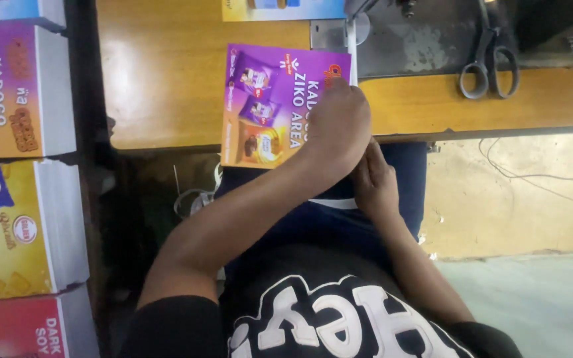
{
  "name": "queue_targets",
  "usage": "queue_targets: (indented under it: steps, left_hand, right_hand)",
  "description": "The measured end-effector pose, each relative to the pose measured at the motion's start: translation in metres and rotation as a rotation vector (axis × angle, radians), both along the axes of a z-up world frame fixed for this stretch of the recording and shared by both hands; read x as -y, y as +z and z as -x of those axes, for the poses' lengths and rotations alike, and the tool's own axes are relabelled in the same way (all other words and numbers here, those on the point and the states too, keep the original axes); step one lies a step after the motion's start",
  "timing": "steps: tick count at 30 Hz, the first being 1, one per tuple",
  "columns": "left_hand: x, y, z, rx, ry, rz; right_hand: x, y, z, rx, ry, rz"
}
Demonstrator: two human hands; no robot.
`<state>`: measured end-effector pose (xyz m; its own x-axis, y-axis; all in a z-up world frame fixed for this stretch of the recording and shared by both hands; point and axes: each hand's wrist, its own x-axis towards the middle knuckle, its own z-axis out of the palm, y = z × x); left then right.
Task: The person sits at a yellow table and uses a sewing machine to stitch a white ribbon onto the edges of various printed paper sheets. They handle different sheets, including those with product advertisements, feeding them through the machine one by one.
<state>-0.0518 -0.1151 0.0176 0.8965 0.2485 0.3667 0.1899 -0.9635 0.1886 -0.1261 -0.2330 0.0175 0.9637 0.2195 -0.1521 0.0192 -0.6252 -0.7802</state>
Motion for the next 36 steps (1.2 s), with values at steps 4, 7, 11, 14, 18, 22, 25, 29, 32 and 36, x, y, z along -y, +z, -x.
queue_targets:
  steps: [4,7,11,14,18,22,25,29,32,36]
  left_hand:
    - [0.015,-0.039,-0.010,0.025,-0.045,-0.020]
    - [-0.007,-0.022,0.005,-0.109,-0.199,0.076]
    - [-0.044,-0.043,0.020,0.041,-0.374,0.066]
    - [-0.056,-0.037,0.034,-0.023,-0.442,0.156]
    - [-0.062,-0.030,0.036,-0.095,-0.447,0.133]
    - [-0.063,-0.031,0.022,-0.108,-0.420,0.111]
    - [-0.066,-0.030,0.011,-0.141,-0.425,0.123]
    - [-0.069,-0.031,0.003,-0.105,-0.436,0.149]
    - [-0.072,-0.028,0.002,-0.095,-0.469,0.127]
    - [-0.072,-0.025,0.002,-0.086,-0.475,0.163]
  right_hand:
    - [-0.002,0.001,0.000,-0.047,-0.031,-0.153]
    - [0.007,-0.039,0.001,-0.092,-0.070,-0.355]
    - [0.000,-0.021,0.006,-0.026,-0.064,-0.362]
    - [-0.003,-0.016,0.007,-0.041,-0.077,-0.430]
    - [0.003,-0.025,0.005,-0.105,-0.043,-0.471]
    - [0.007,-0.030,0.002,-0.147,0.009,-0.510]
    - [0.006,-0.024,0.003,-0.155,0.021,-0.501]
    - [0.006,-0.020,0.004,-0.130,0.047,-0.425]
    - [0.004,-0.015,0.004,-0.135,0.030,-0.304]
    - [0.006,-0.017,0.007,-0.082,0.038,-0.109]
